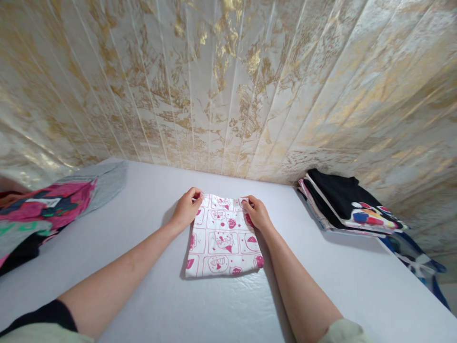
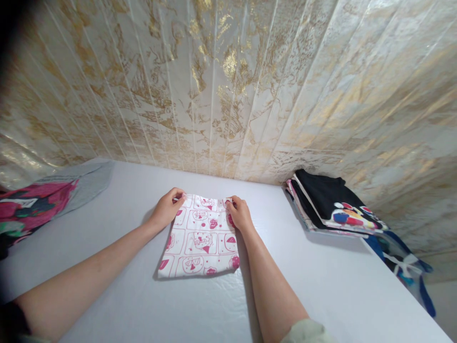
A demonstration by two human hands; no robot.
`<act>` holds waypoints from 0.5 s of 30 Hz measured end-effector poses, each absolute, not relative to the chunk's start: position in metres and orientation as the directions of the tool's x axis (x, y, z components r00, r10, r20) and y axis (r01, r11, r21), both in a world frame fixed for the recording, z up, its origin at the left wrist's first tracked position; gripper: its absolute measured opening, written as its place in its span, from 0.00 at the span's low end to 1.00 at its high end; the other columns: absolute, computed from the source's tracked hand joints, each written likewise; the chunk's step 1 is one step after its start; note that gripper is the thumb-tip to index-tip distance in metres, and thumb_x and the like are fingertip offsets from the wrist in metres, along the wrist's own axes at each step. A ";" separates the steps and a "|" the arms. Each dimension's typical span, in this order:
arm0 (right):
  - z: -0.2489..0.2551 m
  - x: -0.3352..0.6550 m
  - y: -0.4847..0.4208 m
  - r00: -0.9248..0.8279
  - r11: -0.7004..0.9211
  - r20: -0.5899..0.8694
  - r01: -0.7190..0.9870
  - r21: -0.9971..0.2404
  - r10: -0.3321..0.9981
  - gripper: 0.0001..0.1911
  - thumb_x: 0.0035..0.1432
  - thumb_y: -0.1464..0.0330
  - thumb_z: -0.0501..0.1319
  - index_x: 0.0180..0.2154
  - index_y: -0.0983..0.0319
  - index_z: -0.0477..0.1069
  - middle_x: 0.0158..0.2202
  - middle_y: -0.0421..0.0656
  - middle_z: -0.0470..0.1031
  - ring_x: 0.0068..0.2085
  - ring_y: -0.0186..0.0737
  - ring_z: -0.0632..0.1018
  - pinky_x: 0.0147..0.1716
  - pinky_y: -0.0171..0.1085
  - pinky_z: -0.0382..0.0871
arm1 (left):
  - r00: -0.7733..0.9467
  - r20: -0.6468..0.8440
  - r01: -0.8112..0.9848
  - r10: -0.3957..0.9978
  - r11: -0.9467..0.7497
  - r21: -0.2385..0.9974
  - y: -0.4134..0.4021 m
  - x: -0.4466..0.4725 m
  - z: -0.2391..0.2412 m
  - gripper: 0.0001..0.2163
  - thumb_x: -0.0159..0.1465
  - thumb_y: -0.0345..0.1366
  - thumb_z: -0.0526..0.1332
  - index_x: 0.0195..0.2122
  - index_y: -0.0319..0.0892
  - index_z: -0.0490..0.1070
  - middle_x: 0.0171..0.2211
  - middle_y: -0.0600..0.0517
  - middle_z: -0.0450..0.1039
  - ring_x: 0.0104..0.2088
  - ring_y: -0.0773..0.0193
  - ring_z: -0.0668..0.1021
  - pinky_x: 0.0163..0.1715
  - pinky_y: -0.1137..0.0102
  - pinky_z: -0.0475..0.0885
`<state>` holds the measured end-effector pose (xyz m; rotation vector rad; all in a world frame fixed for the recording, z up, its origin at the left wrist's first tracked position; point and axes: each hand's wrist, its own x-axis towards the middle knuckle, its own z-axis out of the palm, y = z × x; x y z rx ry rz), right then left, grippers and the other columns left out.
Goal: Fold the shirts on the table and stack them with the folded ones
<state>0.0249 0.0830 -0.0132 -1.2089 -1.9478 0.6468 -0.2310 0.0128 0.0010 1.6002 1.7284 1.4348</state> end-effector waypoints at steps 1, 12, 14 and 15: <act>-0.014 0.024 0.083 -0.272 0.423 0.325 0.538 -0.729 0.906 0.13 0.58 0.60 0.53 0.33 0.59 0.72 0.29 0.40 0.74 0.33 0.39 0.72 0.34 0.34 0.62 | -0.280 0.344 0.503 0.896 -0.168 0.848 0.014 -0.231 0.000 0.03 0.60 0.36 0.56 0.33 0.45 0.66 0.32 0.55 0.74 0.34 0.64 0.76 0.35 0.70 0.72; -0.011 0.017 0.091 -0.203 0.311 0.242 0.460 -0.832 0.949 0.14 0.52 0.56 0.55 0.27 0.59 0.68 0.23 0.37 0.69 0.27 0.36 0.69 0.28 0.34 0.58 | -0.322 0.222 0.415 0.920 -0.073 0.907 0.022 -0.232 -0.007 0.04 0.60 0.39 0.55 0.33 0.46 0.63 0.20 0.60 0.68 0.16 0.71 0.65 0.16 0.76 0.57; -0.012 0.015 0.092 -0.172 0.294 0.240 0.470 -0.833 0.955 0.14 0.52 0.56 0.55 0.26 0.59 0.68 0.23 0.37 0.69 0.26 0.37 0.69 0.28 0.34 0.58 | -0.323 0.202 0.365 0.925 -0.075 0.928 0.023 -0.232 -0.007 0.05 0.60 0.40 0.56 0.33 0.45 0.63 0.20 0.60 0.67 0.16 0.71 0.64 0.16 0.76 0.56; -0.012 0.015 0.091 -0.151 0.287 0.244 0.482 -0.828 0.958 0.14 0.53 0.56 0.55 0.26 0.59 0.67 0.22 0.37 0.69 0.26 0.37 0.69 0.28 0.34 0.58 | -0.327 0.199 0.356 0.924 -0.075 0.931 0.023 -0.232 -0.006 0.06 0.60 0.40 0.56 0.33 0.45 0.63 0.19 0.61 0.66 0.16 0.71 0.64 0.15 0.76 0.55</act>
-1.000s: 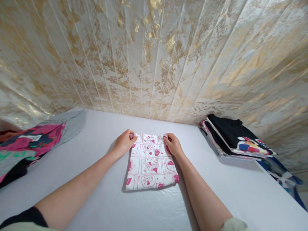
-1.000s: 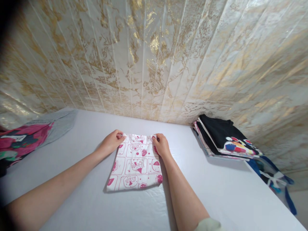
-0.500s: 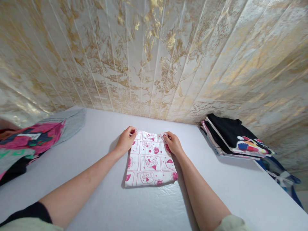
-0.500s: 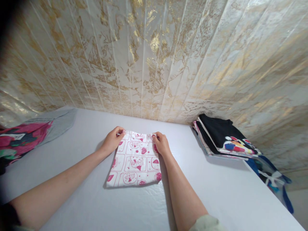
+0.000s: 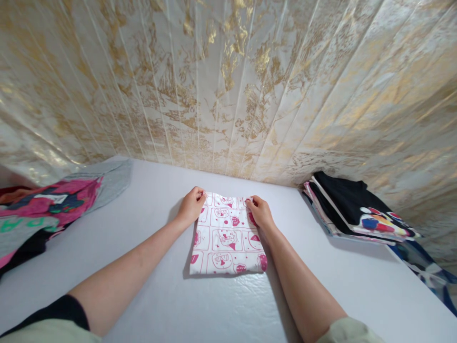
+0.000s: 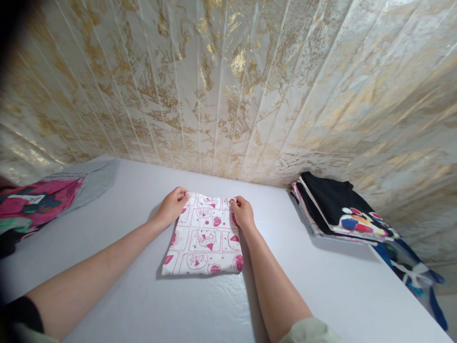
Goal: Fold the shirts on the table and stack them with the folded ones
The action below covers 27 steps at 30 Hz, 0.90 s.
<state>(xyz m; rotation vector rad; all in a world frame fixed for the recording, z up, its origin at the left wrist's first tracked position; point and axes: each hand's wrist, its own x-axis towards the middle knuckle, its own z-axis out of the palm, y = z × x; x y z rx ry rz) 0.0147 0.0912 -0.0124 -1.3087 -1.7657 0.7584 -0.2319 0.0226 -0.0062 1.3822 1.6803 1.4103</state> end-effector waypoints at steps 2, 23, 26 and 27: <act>-0.014 0.013 0.090 -0.117 0.279 0.256 0.511 -0.813 0.960 0.14 0.55 0.56 0.54 0.26 0.58 0.67 0.22 0.37 0.68 0.26 0.37 0.69 0.28 0.34 0.57 | -0.338 0.196 0.358 0.920 -0.067 0.931 0.022 -0.232 -0.005 0.06 0.60 0.41 0.55 0.34 0.45 0.63 0.18 0.61 0.65 0.15 0.71 0.63 0.15 0.77 0.54; -0.017 0.011 0.084 -0.035 0.292 0.347 0.625 -0.724 0.937 0.18 0.59 0.65 0.54 0.50 0.60 0.69 0.39 0.45 0.75 0.36 0.41 0.75 0.40 0.39 0.67 | -0.323 0.250 0.662 0.913 0.030 0.749 0.026 -0.237 -0.008 0.07 0.60 0.30 0.57 0.40 0.44 0.69 0.36 0.51 0.75 0.34 0.64 0.77 0.36 0.71 0.70; -0.018 0.014 0.085 -0.062 0.312 0.357 0.639 -0.703 0.932 0.17 0.58 0.64 0.55 0.49 0.62 0.69 0.40 0.46 0.74 0.35 0.41 0.75 0.40 0.40 0.67 | -0.266 0.265 0.733 0.927 0.016 0.680 0.025 -0.240 -0.007 0.08 0.59 0.31 0.59 0.40 0.44 0.70 0.36 0.51 0.73 0.35 0.62 0.76 0.39 0.70 0.70; -0.017 0.016 0.085 -0.081 0.316 0.354 0.661 -0.680 0.932 0.17 0.58 0.64 0.56 0.48 0.62 0.70 0.40 0.47 0.73 0.36 0.42 0.74 0.40 0.40 0.67 | -0.244 0.261 0.754 0.934 0.013 0.657 0.025 -0.241 -0.006 0.08 0.59 0.32 0.59 0.40 0.43 0.71 0.36 0.51 0.72 0.35 0.62 0.76 0.39 0.70 0.70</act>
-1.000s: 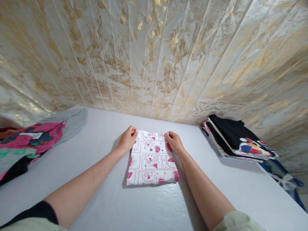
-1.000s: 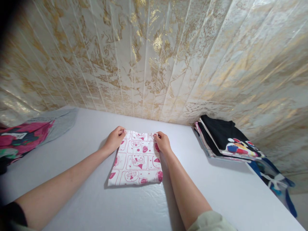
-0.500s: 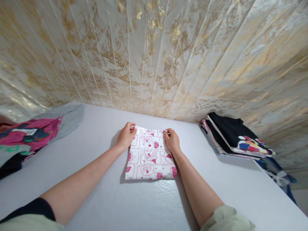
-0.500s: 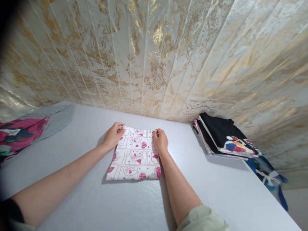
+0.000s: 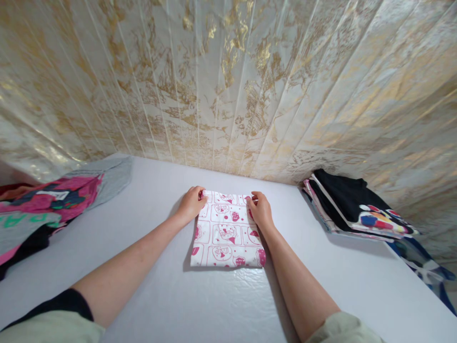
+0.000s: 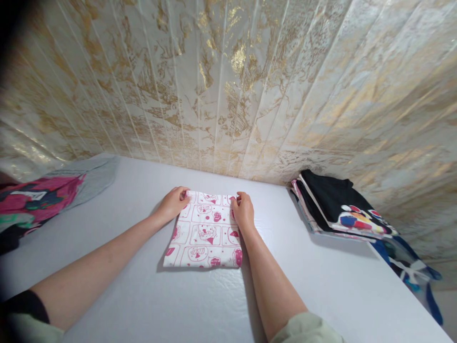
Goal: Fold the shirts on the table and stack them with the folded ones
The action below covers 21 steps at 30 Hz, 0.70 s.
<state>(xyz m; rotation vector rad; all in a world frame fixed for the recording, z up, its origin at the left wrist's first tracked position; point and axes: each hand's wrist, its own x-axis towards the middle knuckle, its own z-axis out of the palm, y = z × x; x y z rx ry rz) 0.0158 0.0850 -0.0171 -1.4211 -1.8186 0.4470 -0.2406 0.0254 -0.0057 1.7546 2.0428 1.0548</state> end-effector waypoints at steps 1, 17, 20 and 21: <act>-0.016 0.017 0.085 -0.104 0.319 0.346 0.688 -0.651 0.932 0.16 0.57 0.64 0.57 0.46 0.62 0.71 0.40 0.47 0.72 0.37 0.42 0.74 0.40 0.40 0.66 | -0.224 0.253 0.773 0.941 0.014 0.634 0.026 -0.242 -0.005 0.07 0.58 0.33 0.60 0.39 0.43 0.72 0.36 0.50 0.71 0.35 0.62 0.76 0.39 0.70 0.70; -0.003 0.030 0.092 -0.303 0.337 0.170 0.677 -0.654 0.938 0.03 0.49 0.67 0.59 0.29 0.59 0.67 0.28 0.37 0.69 0.30 0.36 0.70 0.31 0.33 0.60 | -0.145 0.155 0.737 0.977 0.002 0.676 0.025 -0.244 0.006 0.04 0.53 0.34 0.61 0.28 0.45 0.65 0.30 0.53 0.71 0.31 0.61 0.75 0.33 0.69 0.69; 0.000 0.031 0.090 -0.306 0.296 0.130 0.595 -0.748 0.943 0.04 0.47 0.65 0.59 0.27 0.59 0.66 0.24 0.35 0.68 0.28 0.35 0.69 0.28 0.33 0.60 | -0.124 0.116 0.622 0.985 -0.014 0.783 0.023 -0.246 0.008 0.06 0.53 0.35 0.60 0.33 0.44 0.68 0.31 0.53 0.75 0.32 0.61 0.76 0.33 0.69 0.69; 0.001 0.031 0.090 -0.307 0.285 0.124 0.566 -0.774 0.944 0.05 0.47 0.65 0.59 0.27 0.59 0.66 0.23 0.35 0.68 0.27 0.35 0.69 0.28 0.33 0.60 | -0.116 0.113 0.603 0.987 -0.021 0.797 0.022 -0.247 0.009 0.06 0.53 0.35 0.60 0.32 0.44 0.68 0.30 0.53 0.75 0.31 0.61 0.76 0.32 0.69 0.69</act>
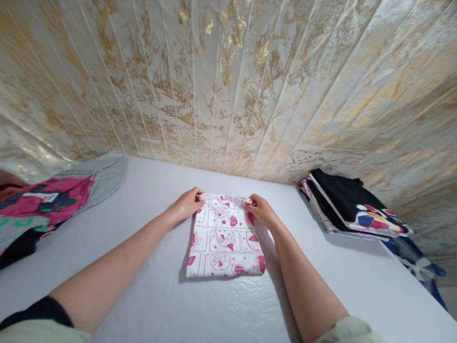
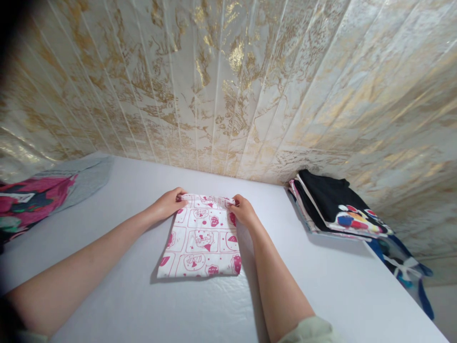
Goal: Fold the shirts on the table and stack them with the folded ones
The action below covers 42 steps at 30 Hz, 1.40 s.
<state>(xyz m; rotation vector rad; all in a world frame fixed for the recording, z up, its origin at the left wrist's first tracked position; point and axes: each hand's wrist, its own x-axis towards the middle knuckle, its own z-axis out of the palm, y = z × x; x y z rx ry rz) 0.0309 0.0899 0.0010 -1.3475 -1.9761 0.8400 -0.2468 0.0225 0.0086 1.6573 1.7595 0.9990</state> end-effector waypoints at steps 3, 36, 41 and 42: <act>0.007 0.030 0.088 -0.314 0.263 0.117 0.478 -0.838 0.942 0.06 0.46 0.64 0.59 0.26 0.60 0.67 0.23 0.36 0.69 0.27 0.35 0.69 0.27 0.33 0.61 | -0.126 0.115 0.614 0.985 -0.014 0.789 0.021 -0.245 0.010 0.04 0.53 0.37 0.60 0.24 0.44 0.66 0.23 0.57 0.69 0.27 0.63 0.73 0.28 0.70 0.67; 0.050 0.045 -0.020 -0.527 0.594 0.275 0.703 -0.392 0.804 0.19 0.65 0.69 0.49 0.55 0.62 0.69 0.56 0.50 0.70 0.57 0.43 0.70 0.55 0.42 0.64 | 0.267 0.253 0.869 0.930 -0.346 0.354 -0.067 -0.179 0.032 0.17 0.69 0.37 0.51 0.56 0.40 0.67 0.58 0.44 0.69 0.59 0.56 0.69 0.59 0.61 0.61; 0.010 0.022 -0.025 -0.496 0.511 0.125 0.842 -0.173 0.859 0.28 0.67 0.62 0.51 0.65 0.65 0.56 0.67 0.51 0.55 0.67 0.46 0.57 0.65 0.49 0.48 | 0.239 0.119 0.937 0.964 -0.261 0.233 -0.065 -0.172 0.001 0.28 0.68 0.50 0.51 0.65 0.40 0.57 0.68 0.43 0.52 0.67 0.52 0.57 0.65 0.52 0.51; 0.008 0.021 -0.026 -0.491 0.502 0.108 0.850 -0.160 0.865 0.29 0.67 0.61 0.50 0.65 0.64 0.55 0.68 0.50 0.54 0.67 0.45 0.56 0.65 0.49 0.47 | 0.228 0.105 0.943 0.968 -0.246 0.225 -0.066 -0.171 0.002 0.28 0.68 0.51 0.51 0.65 0.41 0.57 0.68 0.43 0.52 0.67 0.51 0.56 0.65 0.51 0.51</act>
